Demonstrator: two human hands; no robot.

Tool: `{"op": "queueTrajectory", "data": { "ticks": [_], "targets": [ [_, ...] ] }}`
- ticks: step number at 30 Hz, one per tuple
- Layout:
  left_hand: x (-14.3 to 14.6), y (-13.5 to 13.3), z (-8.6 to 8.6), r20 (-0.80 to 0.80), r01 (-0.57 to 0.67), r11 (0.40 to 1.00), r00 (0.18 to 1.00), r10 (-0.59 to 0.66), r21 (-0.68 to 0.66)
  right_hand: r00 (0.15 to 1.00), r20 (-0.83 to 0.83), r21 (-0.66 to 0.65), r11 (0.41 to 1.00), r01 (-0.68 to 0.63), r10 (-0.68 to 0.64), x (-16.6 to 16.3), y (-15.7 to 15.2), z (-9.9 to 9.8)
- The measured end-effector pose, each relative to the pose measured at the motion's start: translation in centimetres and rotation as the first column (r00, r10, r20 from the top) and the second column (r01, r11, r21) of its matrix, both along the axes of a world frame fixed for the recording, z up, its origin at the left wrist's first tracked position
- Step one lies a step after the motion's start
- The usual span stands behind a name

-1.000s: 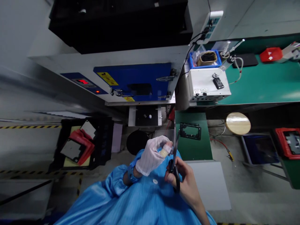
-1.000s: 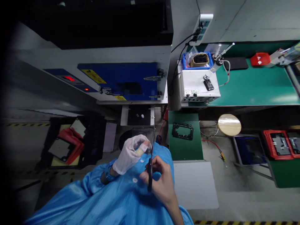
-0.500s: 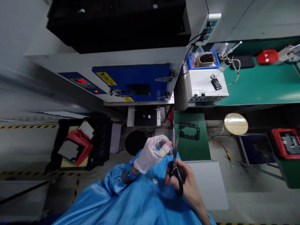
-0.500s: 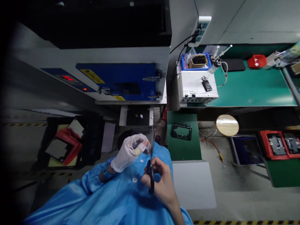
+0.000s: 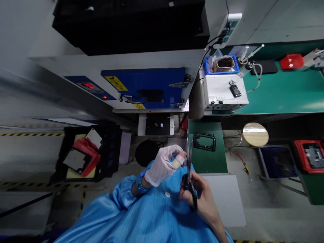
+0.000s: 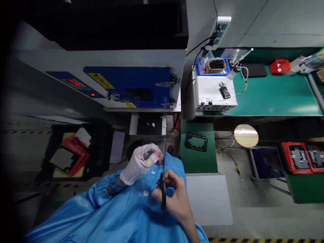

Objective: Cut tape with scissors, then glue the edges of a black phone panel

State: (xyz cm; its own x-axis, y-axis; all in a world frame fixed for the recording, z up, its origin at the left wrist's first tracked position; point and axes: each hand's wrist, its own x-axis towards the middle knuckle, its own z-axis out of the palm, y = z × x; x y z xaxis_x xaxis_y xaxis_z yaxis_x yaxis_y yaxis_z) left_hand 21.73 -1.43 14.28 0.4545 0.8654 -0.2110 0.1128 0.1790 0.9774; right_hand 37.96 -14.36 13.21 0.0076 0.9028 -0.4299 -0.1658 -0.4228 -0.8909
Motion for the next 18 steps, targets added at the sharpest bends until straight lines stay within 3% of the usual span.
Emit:
{"op": "queueTrajectory", "data": {
  "ticks": [18],
  "targets": [
    [-0.81,0.78,0.15,0.011,0.034,0.999,0.999,-0.034,0.011,0.998,0.021,-0.017,0.998,-0.061,0.062,0.06,0.14,-0.07]
  ]
}}
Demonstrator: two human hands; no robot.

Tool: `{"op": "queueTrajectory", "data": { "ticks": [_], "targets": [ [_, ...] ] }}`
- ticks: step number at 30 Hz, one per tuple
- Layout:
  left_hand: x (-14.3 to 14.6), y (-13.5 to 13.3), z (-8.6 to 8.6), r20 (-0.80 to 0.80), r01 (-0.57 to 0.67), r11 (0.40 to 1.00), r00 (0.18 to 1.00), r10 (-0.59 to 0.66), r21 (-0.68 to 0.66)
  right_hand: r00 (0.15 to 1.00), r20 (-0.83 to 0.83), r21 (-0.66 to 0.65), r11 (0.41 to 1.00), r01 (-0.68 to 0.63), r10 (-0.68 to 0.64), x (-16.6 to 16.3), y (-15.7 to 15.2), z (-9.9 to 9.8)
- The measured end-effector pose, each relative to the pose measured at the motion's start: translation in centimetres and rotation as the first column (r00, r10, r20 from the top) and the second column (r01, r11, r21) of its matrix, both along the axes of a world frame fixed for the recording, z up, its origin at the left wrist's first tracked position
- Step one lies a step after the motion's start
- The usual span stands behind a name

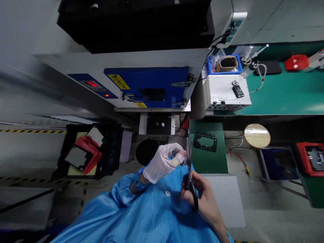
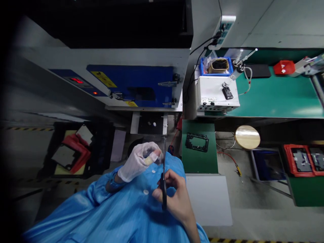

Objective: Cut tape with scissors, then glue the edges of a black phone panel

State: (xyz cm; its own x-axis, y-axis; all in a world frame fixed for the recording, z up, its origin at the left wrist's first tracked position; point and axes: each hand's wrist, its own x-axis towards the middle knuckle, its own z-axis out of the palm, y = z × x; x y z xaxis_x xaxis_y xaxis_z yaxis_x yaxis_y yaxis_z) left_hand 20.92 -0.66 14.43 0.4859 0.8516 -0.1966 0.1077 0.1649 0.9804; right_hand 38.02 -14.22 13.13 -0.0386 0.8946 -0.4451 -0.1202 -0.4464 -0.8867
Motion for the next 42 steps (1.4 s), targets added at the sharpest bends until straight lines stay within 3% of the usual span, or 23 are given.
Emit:
{"op": "queueTrajectory", "data": {
  "ticks": [42],
  "targets": [
    [-0.3,-0.18,-0.22,0.068,0.029,0.999,0.997,-0.027,-0.028,0.996,0.071,0.011,0.998,-0.059,0.058,0.29,0.26,0.77]
  ]
}}
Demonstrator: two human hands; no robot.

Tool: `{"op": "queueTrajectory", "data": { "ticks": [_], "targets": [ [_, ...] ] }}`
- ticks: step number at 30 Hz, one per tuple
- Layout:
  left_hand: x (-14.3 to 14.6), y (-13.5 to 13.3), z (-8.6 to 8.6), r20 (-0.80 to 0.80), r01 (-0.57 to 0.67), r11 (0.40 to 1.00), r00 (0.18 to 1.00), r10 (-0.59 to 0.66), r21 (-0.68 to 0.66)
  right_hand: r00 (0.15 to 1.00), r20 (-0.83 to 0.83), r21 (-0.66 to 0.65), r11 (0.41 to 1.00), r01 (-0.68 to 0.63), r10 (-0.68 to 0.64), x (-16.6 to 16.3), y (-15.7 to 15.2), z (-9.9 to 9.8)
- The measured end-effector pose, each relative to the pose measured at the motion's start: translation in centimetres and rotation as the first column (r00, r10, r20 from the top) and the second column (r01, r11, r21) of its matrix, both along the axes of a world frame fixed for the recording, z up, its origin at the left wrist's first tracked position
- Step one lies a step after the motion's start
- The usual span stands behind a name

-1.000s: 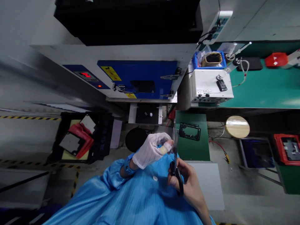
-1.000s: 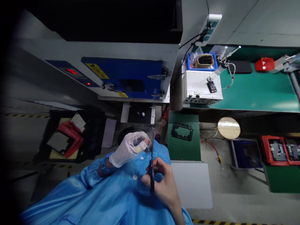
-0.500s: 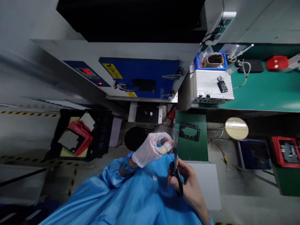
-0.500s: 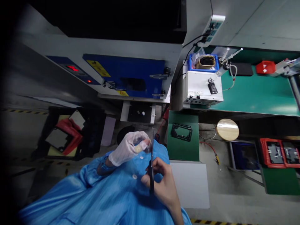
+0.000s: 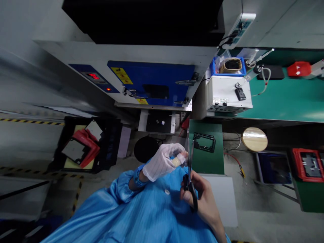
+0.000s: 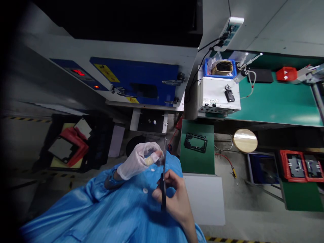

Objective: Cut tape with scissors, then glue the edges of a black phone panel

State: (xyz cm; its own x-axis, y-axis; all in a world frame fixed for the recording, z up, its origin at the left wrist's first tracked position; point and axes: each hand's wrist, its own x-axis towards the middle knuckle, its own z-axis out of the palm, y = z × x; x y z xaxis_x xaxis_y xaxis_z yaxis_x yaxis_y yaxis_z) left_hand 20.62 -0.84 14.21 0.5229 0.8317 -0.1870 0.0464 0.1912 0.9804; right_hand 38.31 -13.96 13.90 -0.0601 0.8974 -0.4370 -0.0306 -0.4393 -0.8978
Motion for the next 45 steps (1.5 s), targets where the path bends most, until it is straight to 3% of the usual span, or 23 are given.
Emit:
{"op": "queueTrajectory", "data": {
  "ticks": [13,45],
  "targets": [
    [0.8,-0.6,-0.2,-0.065,-0.134,0.991,0.989,0.133,-0.007,0.998,0.021,-0.016,0.998,0.057,-0.057,-1.8,1.0,0.6],
    [0.8,-0.1,-0.2,-0.018,-0.116,0.991,0.993,0.115,-0.063,0.997,0.004,-0.079,0.994,0.076,-0.076,-1.8,0.6,0.4]
  ]
}}
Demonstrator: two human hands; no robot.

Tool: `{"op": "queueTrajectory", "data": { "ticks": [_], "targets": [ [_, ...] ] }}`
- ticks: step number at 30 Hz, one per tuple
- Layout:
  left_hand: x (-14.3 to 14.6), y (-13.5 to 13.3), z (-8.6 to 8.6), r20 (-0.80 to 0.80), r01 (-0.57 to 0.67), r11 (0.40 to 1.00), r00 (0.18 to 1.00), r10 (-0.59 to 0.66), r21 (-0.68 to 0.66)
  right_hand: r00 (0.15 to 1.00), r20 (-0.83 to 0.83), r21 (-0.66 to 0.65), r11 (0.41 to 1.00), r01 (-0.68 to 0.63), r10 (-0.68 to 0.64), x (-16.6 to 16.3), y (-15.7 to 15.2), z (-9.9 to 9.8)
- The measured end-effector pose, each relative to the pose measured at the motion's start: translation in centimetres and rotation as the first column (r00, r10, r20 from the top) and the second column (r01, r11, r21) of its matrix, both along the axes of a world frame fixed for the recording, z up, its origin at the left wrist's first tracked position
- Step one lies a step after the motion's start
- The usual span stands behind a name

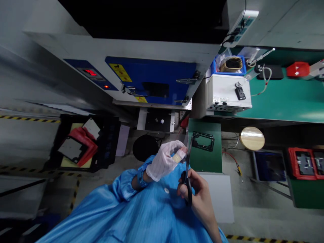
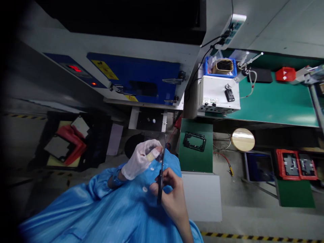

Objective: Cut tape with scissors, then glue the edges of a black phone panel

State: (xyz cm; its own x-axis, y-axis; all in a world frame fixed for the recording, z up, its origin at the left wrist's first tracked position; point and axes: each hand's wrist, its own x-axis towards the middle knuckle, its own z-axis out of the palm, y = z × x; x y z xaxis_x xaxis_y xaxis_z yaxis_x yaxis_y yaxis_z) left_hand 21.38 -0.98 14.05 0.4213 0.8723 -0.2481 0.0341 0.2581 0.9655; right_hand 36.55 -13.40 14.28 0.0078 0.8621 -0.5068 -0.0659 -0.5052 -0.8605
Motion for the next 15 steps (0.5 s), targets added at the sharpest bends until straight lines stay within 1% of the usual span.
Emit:
{"op": "queueTrajectory", "data": {
  "ticks": [5,10,15],
  "targets": [
    [0.06,0.17,0.04,0.022,0.011,1.0,1.0,-0.01,-0.013,1.0,0.0,0.004,1.0,0.016,-0.016,0.23,-0.23,-0.14],
    [0.11,0.0,0.0,0.025,-0.026,0.999,0.999,0.027,-0.033,1.0,0.0,0.011,1.0,0.008,-0.008,0.3,-0.44,-0.35],
    [0.25,-0.23,-0.02,0.027,-0.045,0.996,0.999,0.047,-0.078,0.999,-0.003,0.001,0.999,0.043,-0.043,0.05,-0.24,-0.37]
  ]
}}
